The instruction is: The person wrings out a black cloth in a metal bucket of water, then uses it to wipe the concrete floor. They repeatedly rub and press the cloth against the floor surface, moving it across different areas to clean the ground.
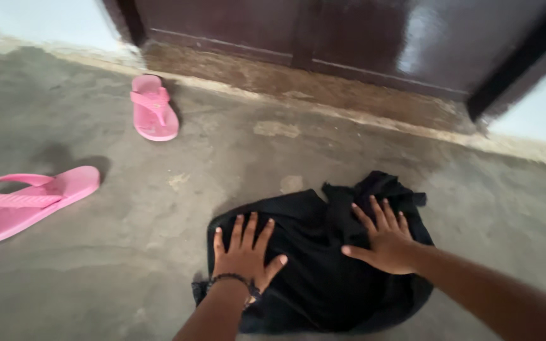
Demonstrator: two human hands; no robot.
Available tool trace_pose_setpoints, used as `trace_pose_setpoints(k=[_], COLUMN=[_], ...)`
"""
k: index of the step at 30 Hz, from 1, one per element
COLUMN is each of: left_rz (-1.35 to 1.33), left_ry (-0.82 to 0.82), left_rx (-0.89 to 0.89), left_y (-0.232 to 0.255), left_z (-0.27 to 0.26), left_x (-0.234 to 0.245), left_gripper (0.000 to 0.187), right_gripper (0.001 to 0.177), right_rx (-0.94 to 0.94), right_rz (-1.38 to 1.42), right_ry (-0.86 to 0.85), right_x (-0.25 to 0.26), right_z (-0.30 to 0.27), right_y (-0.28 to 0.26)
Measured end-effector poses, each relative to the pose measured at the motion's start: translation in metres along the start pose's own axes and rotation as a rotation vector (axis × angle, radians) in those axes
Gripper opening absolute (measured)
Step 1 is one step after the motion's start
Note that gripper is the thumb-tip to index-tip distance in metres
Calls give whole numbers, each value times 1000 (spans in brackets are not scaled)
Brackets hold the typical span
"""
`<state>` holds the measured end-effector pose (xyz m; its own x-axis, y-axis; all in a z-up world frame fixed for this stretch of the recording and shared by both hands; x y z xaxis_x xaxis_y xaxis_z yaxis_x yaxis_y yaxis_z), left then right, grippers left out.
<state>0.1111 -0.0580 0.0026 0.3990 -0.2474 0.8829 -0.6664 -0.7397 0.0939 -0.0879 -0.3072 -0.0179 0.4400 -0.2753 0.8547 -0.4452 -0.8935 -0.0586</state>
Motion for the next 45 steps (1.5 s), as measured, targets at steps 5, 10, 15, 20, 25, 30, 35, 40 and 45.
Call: trace_pose_setpoints(k=[5, 10, 15, 20, 25, 30, 35, 40, 45], left_rz=[77, 76, 24, -26, -82, -90, -117, -91, -93], left_ry=[-221, -249, -263, -250, -233, -179, -189, -88, -22], left_rx=[36, 49, 103, 124, 222, 304, 384, 419, 404], left_y=[0, 4, 8, 9, 14, -4, -18, -38, -59], left_z=[7, 17, 23, 19, 23, 37, 64, 100, 133], left_x=[15, 16, 15, 13, 19, 30, 37, 47, 61], left_gripper=[88, 94, 93, 88, 82, 82, 78, 75, 72], right_gripper=[116, 121, 124, 123, 123, 123, 124, 116, 97], right_rx=[39, 78, 70, 10, -5, -23, -43, -44, 159], right_rz=[-32, -29, 9, -7, 6, 66, 50, 8, -198], right_ry=[-160, -308, -234, -64, 20, 74, 127, 174, 188], right_x=[30, 50, 41, 36, 49, 64, 76, 92, 113], right_z=[26, 41, 50, 72, 91, 108, 127, 141, 163], right_y=[8, 23, 29, 25, 18, 8, 6, -1, -15])
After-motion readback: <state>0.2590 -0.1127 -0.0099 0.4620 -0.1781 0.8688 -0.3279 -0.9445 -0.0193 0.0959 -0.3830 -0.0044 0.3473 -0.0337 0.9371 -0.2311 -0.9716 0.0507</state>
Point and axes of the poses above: each hand's wrist, its own z-axis towards the middle knuckle, its own x-axis out of the back of the hand, y = z × x, the point moved 1 cm from there along z, towards the middle knuckle, and after that the axes turned 14 degrees about x, right-handed, at the moved point
